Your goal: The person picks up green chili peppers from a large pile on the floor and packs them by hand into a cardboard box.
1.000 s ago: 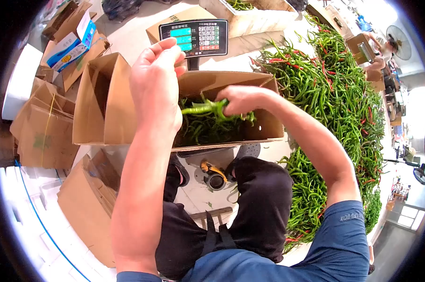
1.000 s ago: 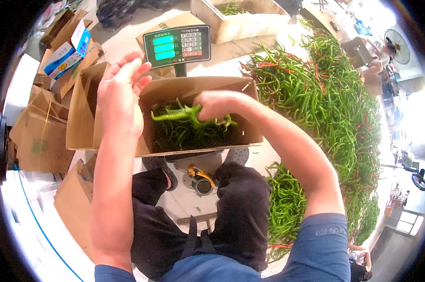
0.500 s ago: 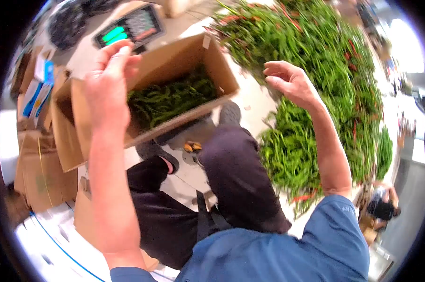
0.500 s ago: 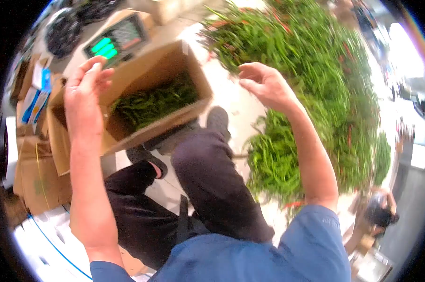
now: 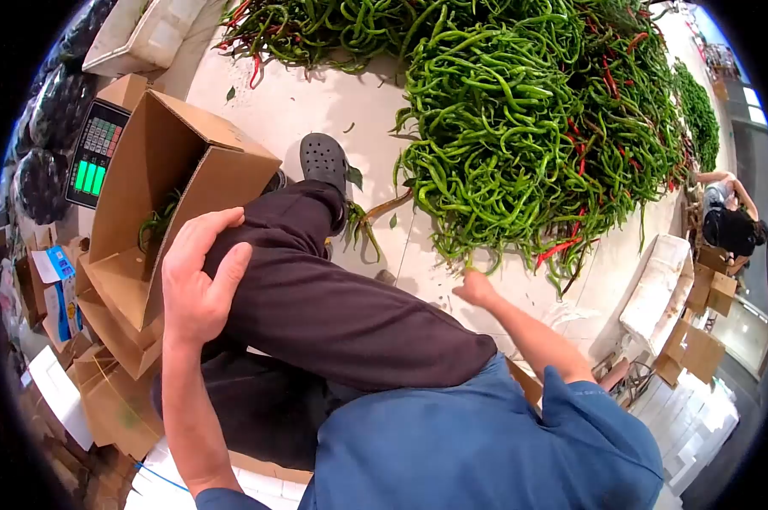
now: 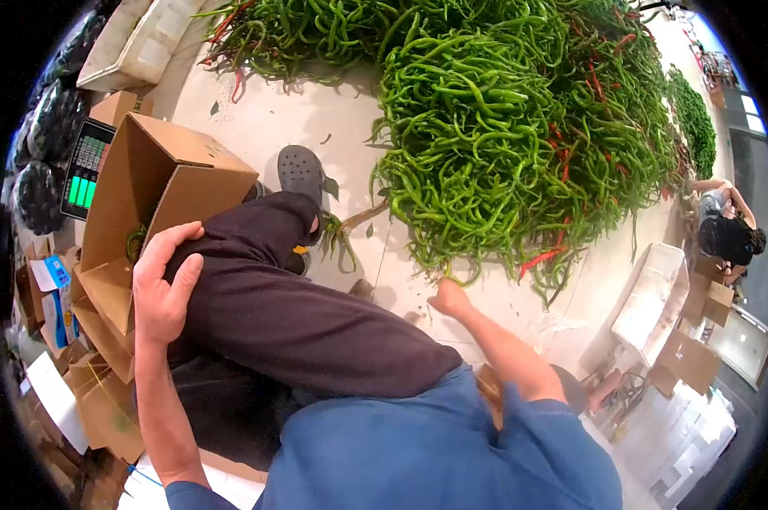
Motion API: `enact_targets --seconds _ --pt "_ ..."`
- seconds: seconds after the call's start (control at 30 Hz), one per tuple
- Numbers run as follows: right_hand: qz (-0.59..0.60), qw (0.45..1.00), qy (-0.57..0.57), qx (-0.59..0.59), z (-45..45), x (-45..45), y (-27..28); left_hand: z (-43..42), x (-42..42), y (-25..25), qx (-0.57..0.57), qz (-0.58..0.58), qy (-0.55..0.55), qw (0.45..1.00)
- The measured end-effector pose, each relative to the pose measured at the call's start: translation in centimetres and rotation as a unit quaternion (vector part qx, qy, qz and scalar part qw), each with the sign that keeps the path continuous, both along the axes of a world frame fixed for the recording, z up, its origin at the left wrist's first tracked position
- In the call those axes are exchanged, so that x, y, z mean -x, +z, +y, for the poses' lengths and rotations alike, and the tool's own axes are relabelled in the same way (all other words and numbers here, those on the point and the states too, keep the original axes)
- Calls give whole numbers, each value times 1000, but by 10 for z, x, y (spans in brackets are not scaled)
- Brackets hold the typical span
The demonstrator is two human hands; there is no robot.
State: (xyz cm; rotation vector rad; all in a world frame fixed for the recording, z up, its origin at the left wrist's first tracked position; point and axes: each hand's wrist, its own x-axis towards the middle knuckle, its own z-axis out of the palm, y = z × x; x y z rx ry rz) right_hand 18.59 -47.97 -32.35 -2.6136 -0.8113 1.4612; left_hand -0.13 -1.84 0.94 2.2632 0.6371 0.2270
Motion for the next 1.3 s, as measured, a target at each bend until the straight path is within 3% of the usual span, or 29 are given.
enact_targets --seconds 0.1,0.23,0.4,0.5,0.6,0.7,0.83,1.0,1.1,1.13,1.23,1.3 --pt "36 999 -22 26 10 21 -11 -1 -8 9 -13 59 -10 998" --pt "34 999 -35 -5 69 17 -14 -7 -15 7 -27 46 27 998" --pt "18 993 1 -120 154 19 -21 -12 -8 1 -26 39 66 997" --pt "57 990 -53 -117 195 32 -58 -12 -3 -1 -17 32 87 996" --pt "33 980 -189 -53 242 46 -76 -10 2 -4 -2 24 105 994" --pt "22 971 -238 8 274 47 -64 -6 5 -5 -4 18 108 994" --pt "15 960 -279 37 281 53 -80 -3 10 -9 17 -8 126 992" --pt "-5 973 -220 -65 232 68 -92 1 9 -9 28 -29 120 992" --pt "153 962 -221 -52 217 69 -97 1 12 -11 32 -40 118 992" --pt "271 910 -309 -50 215 68 -100 1 13 -12 35 -44 119 991" --pt "325 885 -333 0 212 65 -65 0 22 -15 42 -54 142 988" --pt "333 881 -331 -60 202 66 -66 0 28 -18 46 -65 149 986"
